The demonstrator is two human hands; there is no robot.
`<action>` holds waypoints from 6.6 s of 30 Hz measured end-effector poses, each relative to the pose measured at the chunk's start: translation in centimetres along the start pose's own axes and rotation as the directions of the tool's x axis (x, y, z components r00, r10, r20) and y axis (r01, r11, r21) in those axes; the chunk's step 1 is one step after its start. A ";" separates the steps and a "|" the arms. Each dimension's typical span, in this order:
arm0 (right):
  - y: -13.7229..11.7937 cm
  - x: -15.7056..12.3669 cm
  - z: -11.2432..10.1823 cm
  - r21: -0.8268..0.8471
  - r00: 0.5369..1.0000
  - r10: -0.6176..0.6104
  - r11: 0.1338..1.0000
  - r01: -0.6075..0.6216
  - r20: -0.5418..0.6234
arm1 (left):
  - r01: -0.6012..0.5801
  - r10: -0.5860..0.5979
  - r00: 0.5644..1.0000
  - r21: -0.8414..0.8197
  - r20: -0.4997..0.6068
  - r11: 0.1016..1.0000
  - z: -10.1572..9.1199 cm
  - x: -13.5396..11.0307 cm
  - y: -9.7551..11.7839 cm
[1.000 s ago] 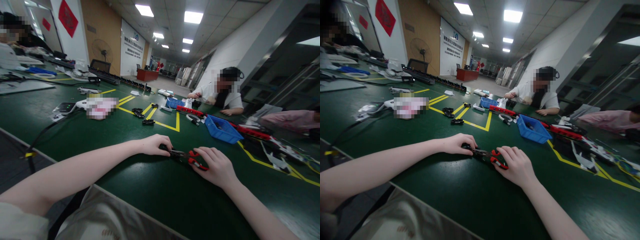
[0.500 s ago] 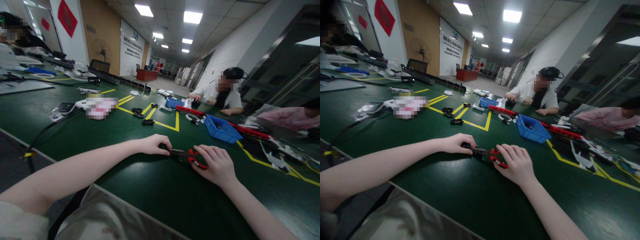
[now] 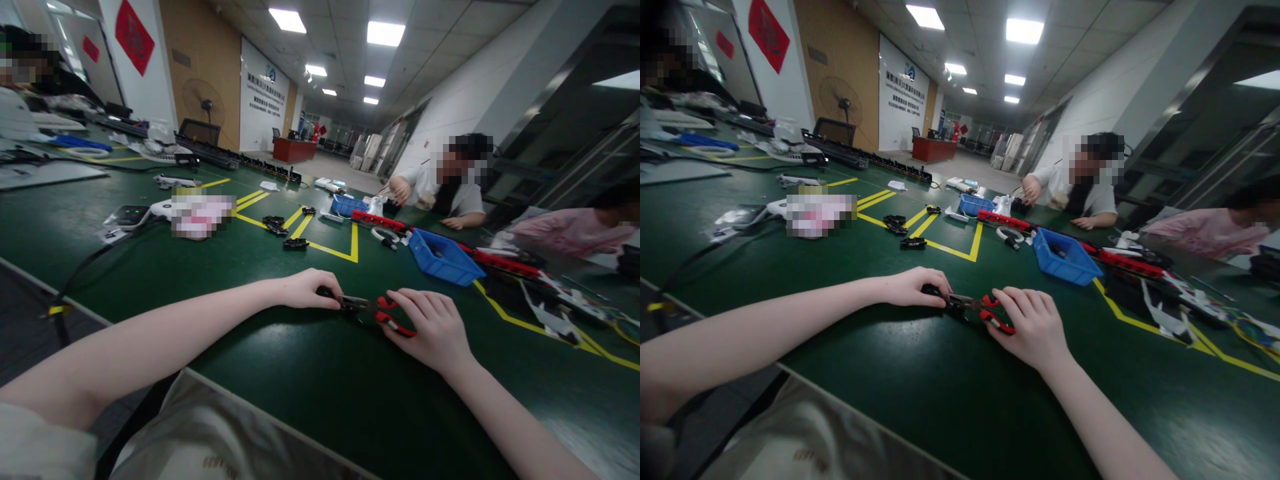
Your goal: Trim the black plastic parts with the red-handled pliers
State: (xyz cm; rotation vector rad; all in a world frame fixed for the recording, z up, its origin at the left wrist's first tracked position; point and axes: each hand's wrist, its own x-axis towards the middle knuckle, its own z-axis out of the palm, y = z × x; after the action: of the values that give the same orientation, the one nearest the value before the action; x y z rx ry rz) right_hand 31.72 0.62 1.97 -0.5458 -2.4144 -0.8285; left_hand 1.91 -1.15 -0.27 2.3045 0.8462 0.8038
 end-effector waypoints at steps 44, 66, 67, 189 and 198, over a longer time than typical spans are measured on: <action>-0.1 0.4 -0.3 0.022 1.000 -0.014 1.000 0.014 0.019 | 0.107 -0.108 0.994 -0.039 -0.023 0.994 0.0 0.0 0.6; 0.0 0.1 -0.4 0.011 0.999 -0.002 1.000 0.001 0.034 | 0.081 -0.082 0.997 -0.050 -0.015 0.995 0.0 -0.1 0.4; 0.0 0.1 -0.5 0.006 0.999 0.001 1.000 -0.001 0.032 | 0.077 -0.077 0.997 -0.051 -0.018 0.996 0.0 -0.1 0.4; -0.1 0.0 -1.1 0.380 0.937 0.160 0.883 -0.276 0.310 | -0.051 0.052 0.999 0.025 -0.011 0.998 -0.1 -0.1 0.1; 0.0 0.1 -1.2 0.409 0.922 0.139 0.865 -0.291 0.360 | -0.046 0.047 0.999 0.032 -0.014 0.998 -0.2 -0.2 0.4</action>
State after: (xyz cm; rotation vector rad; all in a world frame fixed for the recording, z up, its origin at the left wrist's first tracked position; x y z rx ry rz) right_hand 31.99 -0.13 2.84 -0.7902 -2.6482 -0.0572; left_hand 1.83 -1.47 0.02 2.3569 0.8204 0.8342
